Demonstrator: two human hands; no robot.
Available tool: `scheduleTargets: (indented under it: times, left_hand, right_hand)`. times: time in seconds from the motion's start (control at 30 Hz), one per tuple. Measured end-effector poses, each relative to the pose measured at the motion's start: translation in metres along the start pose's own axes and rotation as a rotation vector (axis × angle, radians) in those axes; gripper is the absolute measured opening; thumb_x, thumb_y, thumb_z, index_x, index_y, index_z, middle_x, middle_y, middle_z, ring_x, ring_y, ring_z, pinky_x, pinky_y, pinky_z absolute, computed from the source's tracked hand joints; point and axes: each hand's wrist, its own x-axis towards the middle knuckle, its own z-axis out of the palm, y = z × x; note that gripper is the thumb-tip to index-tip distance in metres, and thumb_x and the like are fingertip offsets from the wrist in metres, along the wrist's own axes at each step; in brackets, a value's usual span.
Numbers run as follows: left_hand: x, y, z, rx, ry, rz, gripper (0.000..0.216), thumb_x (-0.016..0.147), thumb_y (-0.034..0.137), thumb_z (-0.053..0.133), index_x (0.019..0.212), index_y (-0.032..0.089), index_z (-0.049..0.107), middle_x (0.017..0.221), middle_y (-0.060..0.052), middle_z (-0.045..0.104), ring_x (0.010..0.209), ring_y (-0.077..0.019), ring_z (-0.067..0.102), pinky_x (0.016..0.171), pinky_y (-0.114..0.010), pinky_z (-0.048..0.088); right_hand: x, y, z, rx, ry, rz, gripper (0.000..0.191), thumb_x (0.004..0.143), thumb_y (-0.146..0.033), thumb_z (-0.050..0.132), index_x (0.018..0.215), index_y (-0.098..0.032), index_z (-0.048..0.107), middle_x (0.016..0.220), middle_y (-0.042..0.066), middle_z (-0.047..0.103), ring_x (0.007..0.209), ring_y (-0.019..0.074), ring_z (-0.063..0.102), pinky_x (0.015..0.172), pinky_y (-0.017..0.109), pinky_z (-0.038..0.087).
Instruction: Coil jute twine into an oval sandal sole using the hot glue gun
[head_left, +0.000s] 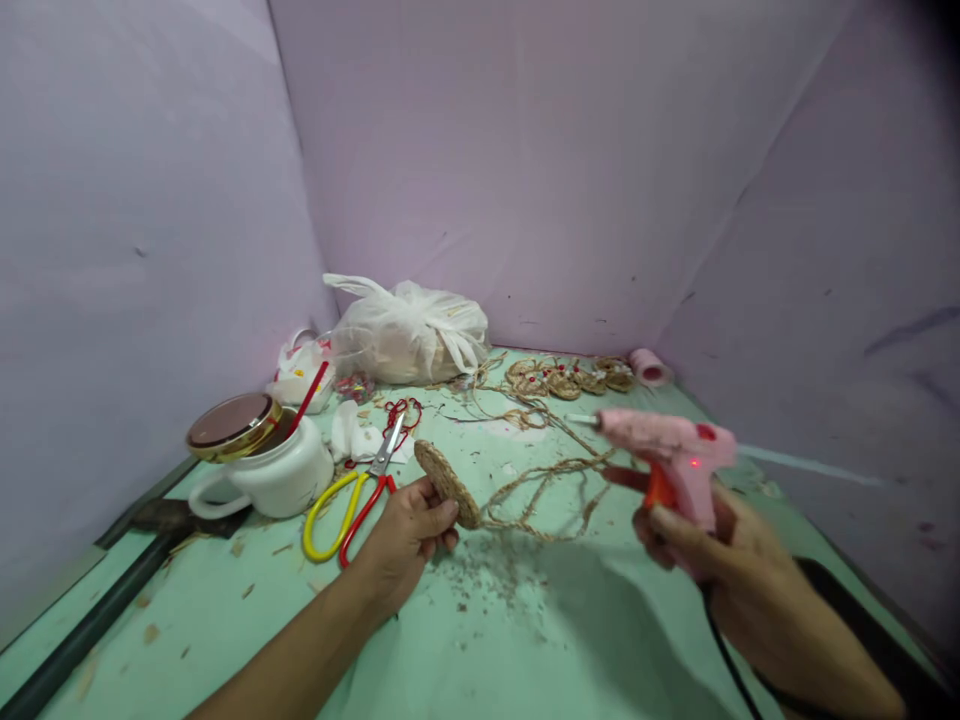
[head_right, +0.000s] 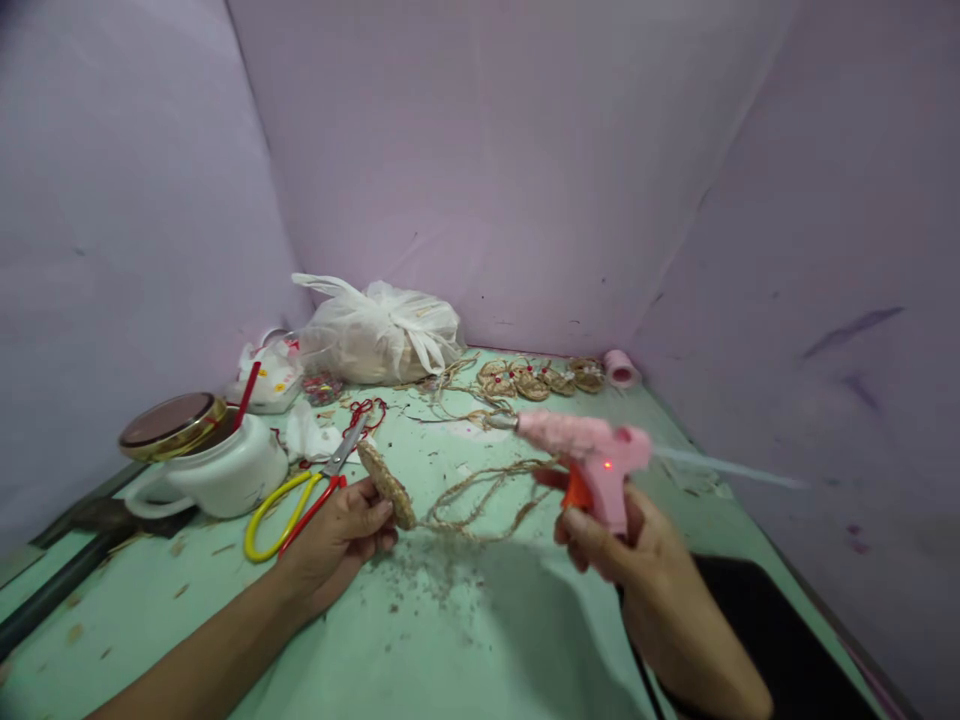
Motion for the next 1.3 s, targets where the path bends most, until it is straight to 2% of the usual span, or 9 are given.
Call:
scheduleTargets:
  times: [0.1, 0.2, 0.33, 0.5, 0.67, 0.77, 0.97, 1.13, 1.3]
  left_hand:
    - [0.000, 0.000, -0.001, 0.003, -0.015, 0.005, 0.038, 0.055, 0.033, 0.083, 0.083, 0.012, 0.068, 0.074, -0.004, 0.064, 0.057, -0.0084, 0.050, 0.049, -0.020, 0.037]
    - [0.001, 0.000, -0.003, 0.015, -0.038, 0.002, 0.036, 0.057, 0.033, 0.082, 0.080, 0.012, 0.068, 0.070, -0.003, 0.063, 0.056, -0.0079, 0.050, 0.049, -0.018, 0.036]
    - [0.002, 0.000, -0.005, 0.035, -0.050, 0.008, 0.034, 0.056, 0.034, 0.082, 0.077, 0.012, 0.067, 0.065, -0.002, 0.061, 0.051, -0.0073, 0.048, 0.045, -0.018, 0.034]
    - [0.001, 0.000, -0.004, 0.052, -0.037, 0.023, 0.035, 0.055, 0.035, 0.083, 0.076, 0.013, 0.067, 0.062, 0.000, 0.060, 0.050, -0.0069, 0.046, 0.044, -0.019, 0.032]
    - [0.001, 0.000, -0.004, 0.059, -0.041, 0.024, 0.035, 0.055, 0.035, 0.082, 0.078, 0.013, 0.067, 0.066, -0.001, 0.062, 0.050, -0.0065, 0.046, 0.044, -0.019, 0.032]
    - [0.001, 0.000, -0.004, 0.061, -0.039, 0.022, 0.035, 0.055, 0.035, 0.082, 0.078, 0.012, 0.067, 0.065, -0.001, 0.062, 0.049, -0.0064, 0.045, 0.043, -0.018, 0.032]
    - [0.001, 0.001, -0.004, 0.068, -0.038, 0.012, 0.036, 0.054, 0.035, 0.083, 0.078, 0.012, 0.067, 0.064, -0.001, 0.061, 0.049, -0.0060, 0.044, 0.043, -0.018, 0.031]
    - [0.002, -0.001, -0.006, 0.067, -0.044, 0.009, 0.037, 0.055, 0.035, 0.082, 0.079, 0.012, 0.067, 0.065, -0.001, 0.061, 0.050, -0.0060, 0.045, 0.043, -0.017, 0.031]
    - [0.002, -0.002, -0.006, 0.071, -0.039, 0.005, 0.039, 0.052, 0.036, 0.084, 0.077, 0.012, 0.066, 0.064, -0.001, 0.060, 0.049, -0.0058, 0.045, 0.042, -0.017, 0.032]
  right_hand:
    - [-0.014, 0.012, 0.005, 0.062, -0.209, 0.036, 0.033, 0.076, -0.055, 0.059, 0.085, -0.024, 0.064, 0.066, 0.004, 0.061, 0.053, 0.0164, 0.050, 0.046, 0.027, 0.040]
    - [-0.017, 0.019, 0.005, -0.062, -0.259, -0.020, 0.031, 0.080, -0.053, 0.056, 0.083, -0.024, 0.067, 0.067, 0.005, 0.064, 0.053, 0.0169, 0.051, 0.047, 0.028, 0.042]
    - [-0.017, 0.018, 0.001, -0.273, -0.304, -0.128, 0.023, 0.077, -0.046, 0.061, 0.080, -0.026, 0.072, 0.071, 0.006, 0.069, 0.057, 0.0204, 0.058, 0.053, 0.030, 0.049]
    - [-0.016, 0.019, 0.002, -0.288, -0.293, -0.151, 0.021, 0.074, -0.042, 0.064, 0.088, -0.029, 0.073, 0.083, 0.007, 0.073, 0.075, 0.0277, 0.066, 0.071, 0.039, 0.054]
    - [-0.015, 0.031, 0.003, -0.332, -0.261, -0.203, 0.023, 0.076, -0.043, 0.063, 0.090, -0.029, 0.073, 0.084, 0.006, 0.072, 0.078, 0.0277, 0.065, 0.069, 0.037, 0.053]
    - [-0.015, 0.034, 0.003, -0.371, -0.315, -0.169, 0.024, 0.077, -0.045, 0.060, 0.088, -0.027, 0.072, 0.077, 0.006, 0.069, 0.071, 0.0256, 0.062, 0.065, 0.037, 0.051]
    - [-0.017, 0.030, 0.003, -0.405, -0.324, -0.149, 0.027, 0.079, -0.047, 0.057, 0.088, -0.026, 0.070, 0.074, 0.005, 0.066, 0.072, 0.0250, 0.060, 0.066, 0.036, 0.050]
    - [-0.016, 0.025, 0.007, -0.418, -0.321, -0.157, 0.026, 0.077, -0.047, 0.058, 0.076, -0.024, 0.068, 0.066, 0.004, 0.064, 0.066, 0.0234, 0.059, 0.060, 0.033, 0.049]
    - [-0.021, 0.021, 0.011, -0.398, -0.278, -0.156, 0.024, 0.079, -0.045, 0.057, 0.081, -0.023, 0.067, 0.069, 0.002, 0.064, 0.070, 0.0224, 0.060, 0.062, 0.031, 0.049]
